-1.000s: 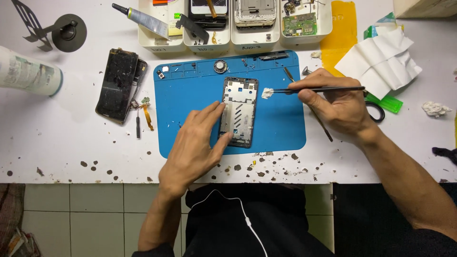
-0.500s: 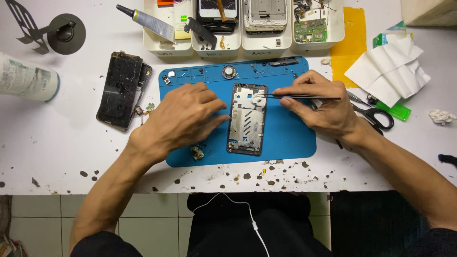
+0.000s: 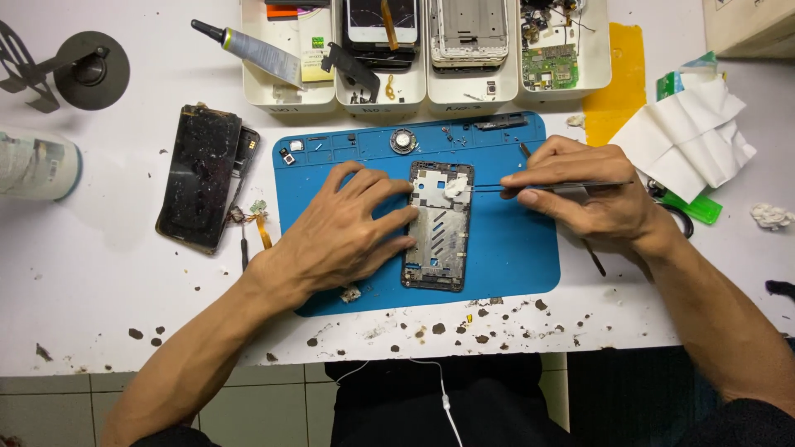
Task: Cleaning and preparing a smartphone frame for reassembly using precision tools and cleaning solution
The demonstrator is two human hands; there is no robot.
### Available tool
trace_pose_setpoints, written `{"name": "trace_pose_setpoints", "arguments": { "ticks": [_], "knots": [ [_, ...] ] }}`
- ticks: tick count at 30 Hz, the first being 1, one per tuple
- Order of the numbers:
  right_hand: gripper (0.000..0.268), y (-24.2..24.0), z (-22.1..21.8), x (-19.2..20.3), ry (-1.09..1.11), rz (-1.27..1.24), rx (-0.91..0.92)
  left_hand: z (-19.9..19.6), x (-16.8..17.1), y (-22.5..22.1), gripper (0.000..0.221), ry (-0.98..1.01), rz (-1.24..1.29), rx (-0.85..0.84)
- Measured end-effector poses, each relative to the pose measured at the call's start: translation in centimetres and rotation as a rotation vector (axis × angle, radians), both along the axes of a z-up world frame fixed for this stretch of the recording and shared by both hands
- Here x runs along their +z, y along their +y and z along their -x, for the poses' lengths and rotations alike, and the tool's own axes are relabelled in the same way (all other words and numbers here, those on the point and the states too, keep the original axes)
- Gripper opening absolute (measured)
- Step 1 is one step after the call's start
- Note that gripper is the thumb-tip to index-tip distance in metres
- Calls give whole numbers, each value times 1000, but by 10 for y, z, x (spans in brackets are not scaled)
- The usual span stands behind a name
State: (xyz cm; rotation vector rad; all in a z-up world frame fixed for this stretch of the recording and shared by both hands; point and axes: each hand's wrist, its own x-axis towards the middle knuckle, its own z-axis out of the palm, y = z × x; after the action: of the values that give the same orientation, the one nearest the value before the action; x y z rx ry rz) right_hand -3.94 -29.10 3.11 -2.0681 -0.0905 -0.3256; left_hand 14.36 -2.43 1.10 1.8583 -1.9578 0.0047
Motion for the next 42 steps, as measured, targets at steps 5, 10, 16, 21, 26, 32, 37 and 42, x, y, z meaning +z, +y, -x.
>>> {"name": "trace_pose_setpoints", "arguments": {
  "ticks": [5, 10, 16, 21, 26, 32, 37, 42],
  "knots": [
    [17, 6, -6, -2, 20, 47, 1, 0, -4, 1, 26, 9, 0, 8],
    [16, 14, -10, 4, 35, 83, 0, 1, -5, 1, 26, 46, -4, 11],
    [14, 17, -7, -5, 3, 30, -116, 2, -6, 2, 26, 36, 9, 18],
    [16, 17, -5, -13, 65, 76, -221, -6, 9, 4, 48, 7, -39, -67],
    [18, 23, -14, -6, 77, 145, -172, -6, 16, 7, 70, -32, -93, -80],
    [17, 26, -15, -3, 75, 171, -190, -8, 15, 9, 81, -32, -130, -93],
    [16, 27, -20, 6, 100, 163, -145, -8, 14, 9, 81, -15, -126, -100],
    [13, 19, -15, 5, 29, 151, -66, -8, 14, 8, 81, -16, -112, -94]
  ]
}}
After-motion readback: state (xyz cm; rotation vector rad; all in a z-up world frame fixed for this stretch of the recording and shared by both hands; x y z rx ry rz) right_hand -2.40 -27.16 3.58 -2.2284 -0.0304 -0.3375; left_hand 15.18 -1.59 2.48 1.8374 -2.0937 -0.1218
